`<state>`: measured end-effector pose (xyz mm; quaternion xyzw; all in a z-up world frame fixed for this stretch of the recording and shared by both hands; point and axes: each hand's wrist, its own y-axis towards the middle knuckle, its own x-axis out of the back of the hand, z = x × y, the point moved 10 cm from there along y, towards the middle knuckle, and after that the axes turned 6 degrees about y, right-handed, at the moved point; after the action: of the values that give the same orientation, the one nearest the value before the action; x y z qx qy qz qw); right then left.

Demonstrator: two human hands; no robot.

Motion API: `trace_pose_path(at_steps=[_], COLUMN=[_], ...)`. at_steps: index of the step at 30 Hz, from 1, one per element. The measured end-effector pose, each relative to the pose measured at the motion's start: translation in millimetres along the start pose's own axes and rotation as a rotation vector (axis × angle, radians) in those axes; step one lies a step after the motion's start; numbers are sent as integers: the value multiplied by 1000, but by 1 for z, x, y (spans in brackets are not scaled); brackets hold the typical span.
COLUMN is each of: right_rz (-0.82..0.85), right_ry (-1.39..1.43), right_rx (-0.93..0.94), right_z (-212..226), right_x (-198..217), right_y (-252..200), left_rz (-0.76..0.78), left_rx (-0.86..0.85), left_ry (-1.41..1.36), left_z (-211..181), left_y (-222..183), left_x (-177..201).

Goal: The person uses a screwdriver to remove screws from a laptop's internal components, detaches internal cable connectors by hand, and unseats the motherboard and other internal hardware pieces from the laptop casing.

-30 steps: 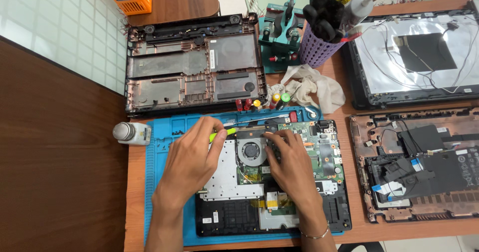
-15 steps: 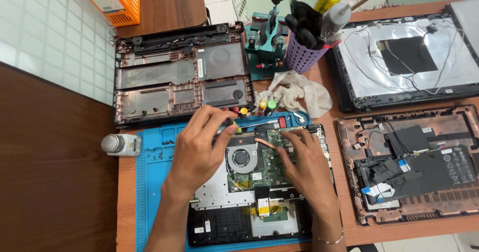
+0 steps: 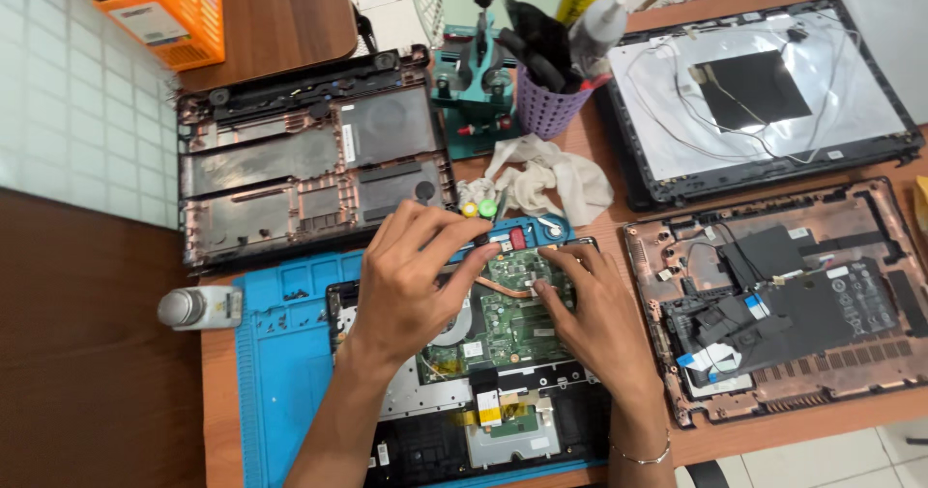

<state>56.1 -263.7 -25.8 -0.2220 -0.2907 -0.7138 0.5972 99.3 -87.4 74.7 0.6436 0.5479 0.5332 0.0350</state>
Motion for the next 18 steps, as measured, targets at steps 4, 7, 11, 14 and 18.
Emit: trace_pose_path(at_steps=[4,7,11,14,18], right_rz=[1,-15,-69,-103,-135], right_ry=[-8,11,56,77,77], right_rx=[-10,22,29,56,48], right_z=[-7,-10,-17,-19,-22], right_x=[10,17,16,14,16], right_y=[2,5,11,9,10], left_rz=[-21,15,46,58,57], left_rx=[-129,-209,-209,-191,-160], left_ry=[70,123,165,205,207], left_z=[-21,-32,-31,-23,-16], left_y=[13,21,33,37,39], left_x=[-12,-23,-43,-53,-61])
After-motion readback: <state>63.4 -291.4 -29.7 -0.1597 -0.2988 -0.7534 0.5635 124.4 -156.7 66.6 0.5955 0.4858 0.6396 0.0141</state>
